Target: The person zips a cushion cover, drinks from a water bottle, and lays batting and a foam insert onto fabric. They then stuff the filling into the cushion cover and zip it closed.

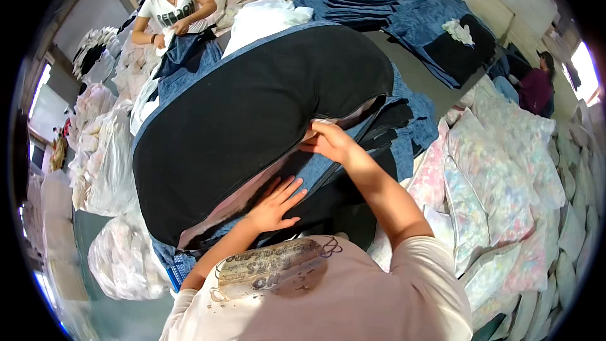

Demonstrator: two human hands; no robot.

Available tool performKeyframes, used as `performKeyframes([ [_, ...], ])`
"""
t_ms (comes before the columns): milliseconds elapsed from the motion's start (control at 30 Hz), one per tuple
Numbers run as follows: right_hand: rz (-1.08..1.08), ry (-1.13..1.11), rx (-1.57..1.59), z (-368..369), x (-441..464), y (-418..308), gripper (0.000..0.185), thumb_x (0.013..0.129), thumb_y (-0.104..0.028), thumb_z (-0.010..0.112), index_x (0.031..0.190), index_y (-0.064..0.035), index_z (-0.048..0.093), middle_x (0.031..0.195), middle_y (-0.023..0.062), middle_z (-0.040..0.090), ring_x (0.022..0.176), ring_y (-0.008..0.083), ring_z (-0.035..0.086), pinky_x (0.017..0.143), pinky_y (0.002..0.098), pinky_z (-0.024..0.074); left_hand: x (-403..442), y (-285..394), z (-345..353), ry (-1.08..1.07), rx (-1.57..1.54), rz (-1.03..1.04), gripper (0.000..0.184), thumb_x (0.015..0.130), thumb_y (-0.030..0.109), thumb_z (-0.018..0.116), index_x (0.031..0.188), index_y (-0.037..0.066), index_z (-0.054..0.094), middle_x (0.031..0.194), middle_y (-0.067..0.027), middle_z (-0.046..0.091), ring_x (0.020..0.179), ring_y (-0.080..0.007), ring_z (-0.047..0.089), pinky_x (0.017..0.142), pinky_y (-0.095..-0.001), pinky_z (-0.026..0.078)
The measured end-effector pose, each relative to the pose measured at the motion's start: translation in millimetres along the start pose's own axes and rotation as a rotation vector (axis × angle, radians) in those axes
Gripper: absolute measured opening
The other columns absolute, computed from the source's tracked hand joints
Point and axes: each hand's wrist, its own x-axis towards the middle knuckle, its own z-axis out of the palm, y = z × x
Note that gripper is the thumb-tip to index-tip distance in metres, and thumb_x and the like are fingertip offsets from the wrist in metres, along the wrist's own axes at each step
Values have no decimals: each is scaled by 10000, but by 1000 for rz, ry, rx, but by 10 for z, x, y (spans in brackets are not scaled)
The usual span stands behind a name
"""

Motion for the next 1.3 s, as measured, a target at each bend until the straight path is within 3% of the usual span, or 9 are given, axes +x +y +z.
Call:
performKeyframes([
  [133, -402, 340, -1128, -302, -621, -219, 196, 905, -256, 661, 897, -80, 746, 887, 101, 735, 908, 256, 697, 806, 384, 531, -400, 465, -572, 160, 120, -177, 451, 889, 351, 687, 1211, 38, 652, 1298, -152, 616, 1109, -312, 644, 906, -387, 547],
  [167, -692, 370, -1604, -284, -725, -363, 205, 873, -267, 683, 887, -76, 757, 905, 115, 737, 878, 267, 694, 766, 388, 526, -589, 573, -749, 199, 214, -237, 406, 873, 318, 707, 1142, 15, 671, 1136, -136, 676, 980, -287, 679, 790, -391, 566],
  [300, -566, 412, -2302, -309, -690, -828, 284, 742, -337, 693, 903, -118, 773, 1047, 105, 705, 1106, 314, 597, 1025, 532, 374, -1413, 917, -1284, 194, 610, -403, 352, 811, 223, 728, 1070, -8, 674, 1005, -158, 665, 919, -321, 636, 730, -407, 506],
  [433, -511, 332, -2426, -387, -544, -938, 347, 766, -353, 693, 1036, -143, 752, 1163, 111, 676, 1183, 317, 566, 1039, 530, 380, -1810, 864, -1496, 129, 689, -536, 464, 782, 267, 758, 1147, 1, 652, 1120, -164, 635, 979, -313, 622, 763, -412, 500],
  [633, -71, 697, -2616, -202, -904, -1035, 553, 857, -535, 571, 975, -27, 754, 989, 179, 731, 998, 287, 682, 1010, 381, 438, -2208, 158, -1733, 3, 803, -943, 103, 712, 155, 739, 748, 70, 692, 708, -143, 675, 650, -336, 670, 593, -444, 523],
  [767, -369, 671, -2469, 168, -1338, -893, 483, 823, -466, 644, 1005, -31, 748, 995, 202, 721, 1015, 337, 666, 961, 431, 475, -2419, 218, -1875, 115, 743, -885, 70, 714, 69, 679, 772, 32, 687, 711, -167, 670, 653, -338, 673, 592, -437, 532],
  [967, -118, 512, -2062, 505, -1496, -523, 310, 825, -335, 717, 953, -56, 767, 958, 194, 720, 883, 366, 692, 777, 421, 544, -2339, 642, -1709, 56, 665, -568, 100, 755, 71, 641, 836, 13, 655, 964, -118, 654, 963, -289, 644, 799, -396, 514],
  [1067, -604, 510, -1972, 732, -1332, -395, 228, 862, -226, 700, 917, -6, 687, 833, 164, 682, 796, 357, 664, 730, 424, 524, -2358, 761, -1817, 127, 942, -198, 120, 749, 141, 626, 794, 34, 655, 1034, -126, 613, 1051, -306, 571, 921, -383, 462],
  [1300, -1022, 335, -2151, 707, -957, 77, 616, 834, -247, 726, 1355, -3, 507, 1333, 246, 531, 1255, 445, 477, 1086, 520, 341, -2496, 663, -1668, 282, 845, -678, 211, 755, 90, 595, 924, -32, 622, 1190, -206, 575, 1153, -361, 519, 1026, -452, 407],
])
